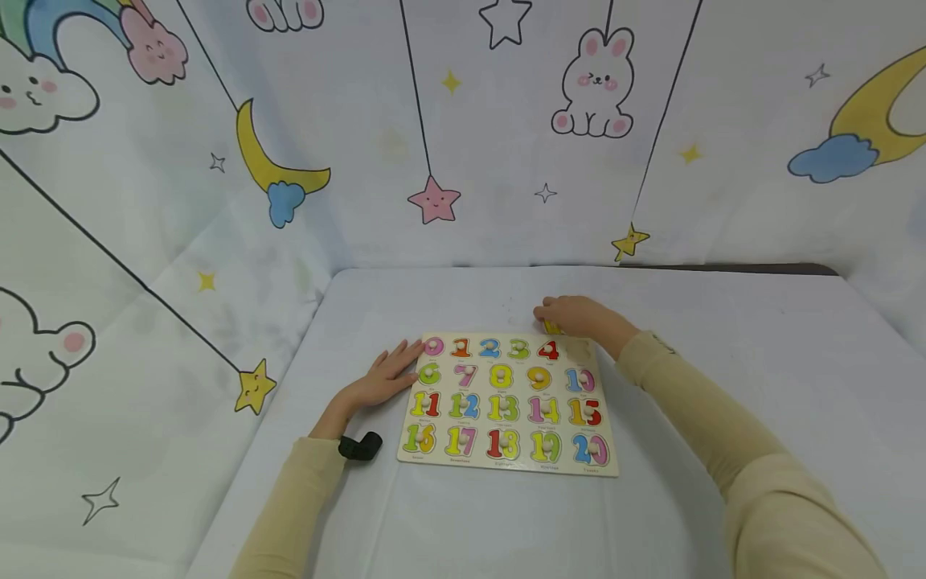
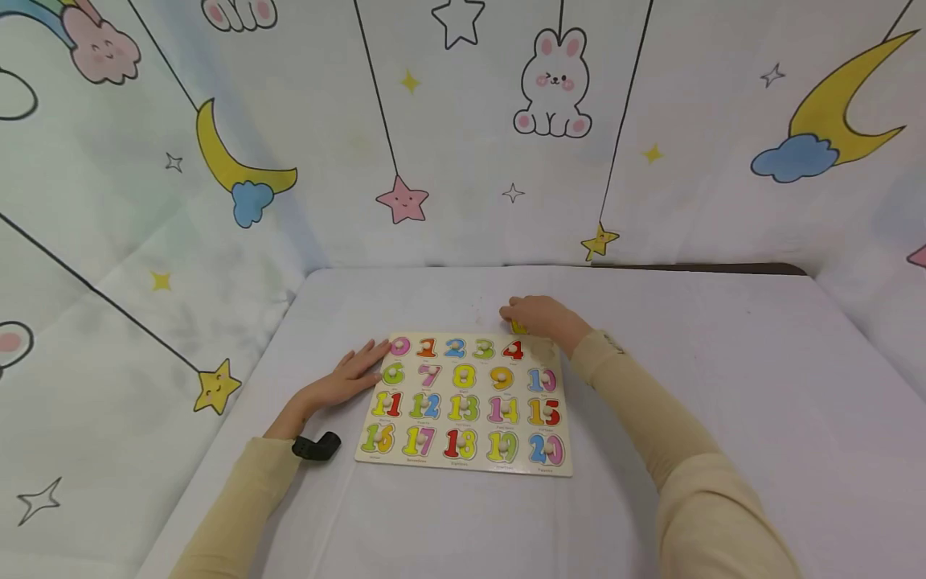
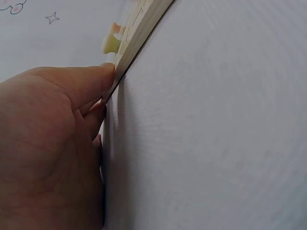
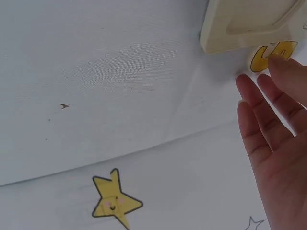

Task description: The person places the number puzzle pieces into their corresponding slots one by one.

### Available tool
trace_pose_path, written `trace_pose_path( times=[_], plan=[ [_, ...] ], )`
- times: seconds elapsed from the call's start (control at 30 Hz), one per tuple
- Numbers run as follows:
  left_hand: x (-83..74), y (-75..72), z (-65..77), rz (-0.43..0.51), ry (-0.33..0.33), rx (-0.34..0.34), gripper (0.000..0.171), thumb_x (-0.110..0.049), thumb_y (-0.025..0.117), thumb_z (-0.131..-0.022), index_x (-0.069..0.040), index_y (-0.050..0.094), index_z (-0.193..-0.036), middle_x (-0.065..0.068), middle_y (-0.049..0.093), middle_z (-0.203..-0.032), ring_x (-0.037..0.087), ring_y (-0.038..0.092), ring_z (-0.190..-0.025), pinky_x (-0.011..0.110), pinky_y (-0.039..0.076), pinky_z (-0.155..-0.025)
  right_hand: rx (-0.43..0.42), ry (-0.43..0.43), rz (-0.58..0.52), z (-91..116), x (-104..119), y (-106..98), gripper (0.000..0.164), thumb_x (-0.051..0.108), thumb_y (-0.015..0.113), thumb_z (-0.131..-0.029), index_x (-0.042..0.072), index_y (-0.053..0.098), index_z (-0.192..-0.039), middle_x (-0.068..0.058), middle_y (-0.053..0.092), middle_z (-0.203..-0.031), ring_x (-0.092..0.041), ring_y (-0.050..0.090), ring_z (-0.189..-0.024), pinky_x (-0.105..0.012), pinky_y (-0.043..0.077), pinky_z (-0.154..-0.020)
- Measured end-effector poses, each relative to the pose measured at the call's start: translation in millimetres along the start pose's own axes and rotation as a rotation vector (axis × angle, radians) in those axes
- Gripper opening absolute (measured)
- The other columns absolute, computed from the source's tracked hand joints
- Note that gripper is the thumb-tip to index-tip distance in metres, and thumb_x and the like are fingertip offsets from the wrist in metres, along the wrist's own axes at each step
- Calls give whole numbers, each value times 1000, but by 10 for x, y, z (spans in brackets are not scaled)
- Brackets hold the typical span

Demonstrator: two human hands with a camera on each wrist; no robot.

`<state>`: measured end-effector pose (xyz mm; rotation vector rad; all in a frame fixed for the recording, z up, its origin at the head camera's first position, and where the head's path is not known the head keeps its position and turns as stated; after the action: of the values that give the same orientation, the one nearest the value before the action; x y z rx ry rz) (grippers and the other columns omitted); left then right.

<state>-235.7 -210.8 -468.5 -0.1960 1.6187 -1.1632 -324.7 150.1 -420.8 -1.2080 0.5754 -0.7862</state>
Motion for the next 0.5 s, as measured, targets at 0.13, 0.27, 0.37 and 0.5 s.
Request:
trace_pose_path(
  times=[0.13, 0.27, 0.37, 0.5],
  plan=[
    [15, 2, -1, 1, -4, -8, 60, -25, 45, -100, -7, 17, -150, 11, 13, -154, 27, -2, -140, 46, -7, -108, 21, 9, -10, -32, 17, 5, 40, 8, 60, -92, 13, 50, -130, -18, 45, -137, -37, 42, -124, -50, 34, -99],
    [21, 7, -1, -4, 0, -11, 60, -24, 45, -100, -6, 18, -150, 12, 13, -154, 28, -2, -140, 46, -7, -108, 6, 9, -31, -72, -4, 58, 32, 12, 59, -93, 13, 51, -124, -16, 52, -126, -34, 51, -113, -47, 40, -95],
    [18, 17, -4, -13, 1, 0, 60, -26, 45, -100, -7, 17, -150, 11, 12, -154, 28, -2, -140, 47, -7, -108, -11, 25, -66, -78, -32, 93, 28, 13, 61, -92, 14, 51, -118, -9, 54, -111, -26, 55, -94, -41, 46, -86],
    [5, 5, 4, -20, -4, 1, 60, -27, 45, -100, -8, 17, -150, 10, 12, -154, 27, -2, -140, 46, -7, -108, -30, 51, -134, -18, -60, 83, 28, 12, 63, -90, 14, 52, -116, -5, 53, -102, -22, 51, -83, -38, 47, -79]
  ],
)
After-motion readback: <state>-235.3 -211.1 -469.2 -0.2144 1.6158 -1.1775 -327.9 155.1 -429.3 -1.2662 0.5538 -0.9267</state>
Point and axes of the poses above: each hand's wrist, its own z-axis away from the middle knuckle, its own y-axis out of the palm, x = y × z, the point moved 2 cm from there along -z, towards the middle knuckle
